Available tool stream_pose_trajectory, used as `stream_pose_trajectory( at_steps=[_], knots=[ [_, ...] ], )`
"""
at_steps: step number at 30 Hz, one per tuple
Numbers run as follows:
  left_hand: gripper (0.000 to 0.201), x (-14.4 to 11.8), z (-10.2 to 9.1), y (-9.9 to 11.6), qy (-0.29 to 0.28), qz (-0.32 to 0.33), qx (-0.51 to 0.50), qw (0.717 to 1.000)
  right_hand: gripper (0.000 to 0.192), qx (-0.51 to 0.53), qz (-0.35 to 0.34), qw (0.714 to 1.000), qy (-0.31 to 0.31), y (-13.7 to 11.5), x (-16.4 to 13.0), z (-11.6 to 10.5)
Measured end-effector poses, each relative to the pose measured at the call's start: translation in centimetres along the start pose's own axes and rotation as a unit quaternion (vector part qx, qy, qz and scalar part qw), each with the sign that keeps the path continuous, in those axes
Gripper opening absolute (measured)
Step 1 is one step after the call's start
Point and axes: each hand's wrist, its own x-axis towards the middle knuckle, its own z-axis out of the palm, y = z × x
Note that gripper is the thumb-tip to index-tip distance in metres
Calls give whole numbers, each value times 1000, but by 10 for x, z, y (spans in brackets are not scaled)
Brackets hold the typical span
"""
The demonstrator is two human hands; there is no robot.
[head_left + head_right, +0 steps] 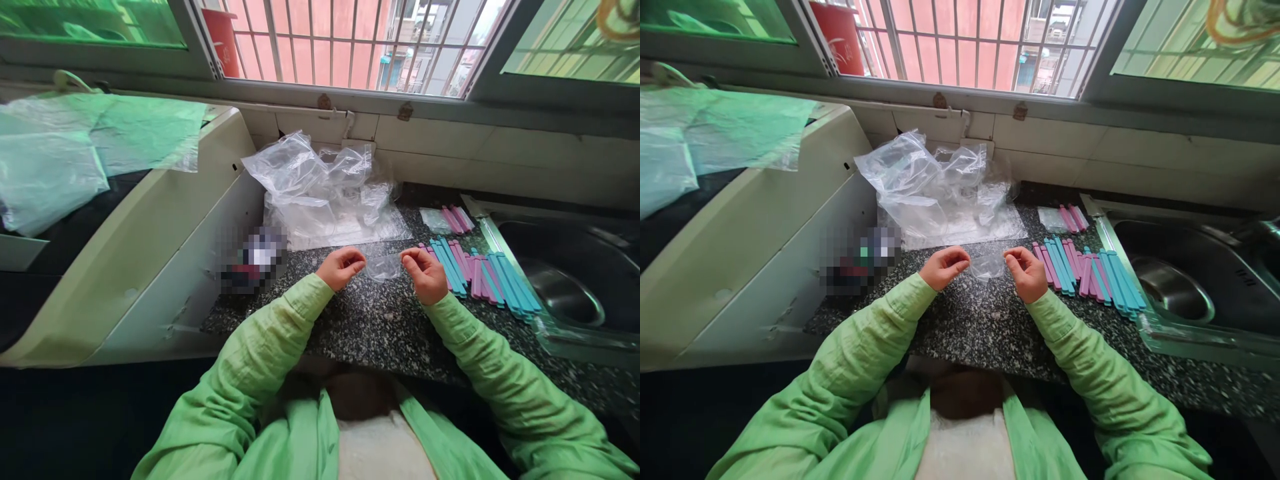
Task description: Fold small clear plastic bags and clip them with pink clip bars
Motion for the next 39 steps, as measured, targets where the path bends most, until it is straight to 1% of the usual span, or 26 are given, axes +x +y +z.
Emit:
stream_pose_trajectory(
  at_steps=[2,5,9,13,20,26,39],
  knots=[
    [24,1,0,-1,24,2,-28,999,34,8,12,1000,2,1,1,-1],
    [30,3,-1,-1,61,0,-55,997,36,6,24,1000,-16,3,1,-2],
    [34,4,-2,-2,80,-11,-71,994,34,10,16,999,-50,2,-1,-1],
    [33,4,-1,-3,87,-7,-63,994,29,1,-3,998,-60,-1,-3,1],
    [26,3,0,-2,76,-9,-44,996,22,-14,-17,999,-28,0,-4,2],
    [23,3,1,-1,79,-13,-50,996,17,-38,-29,999,-13,0,-4,2],
    [14,5,0,3,85,-89,-78,989,10,-58,-97,994,14,-4,0,-3]
  ],
)
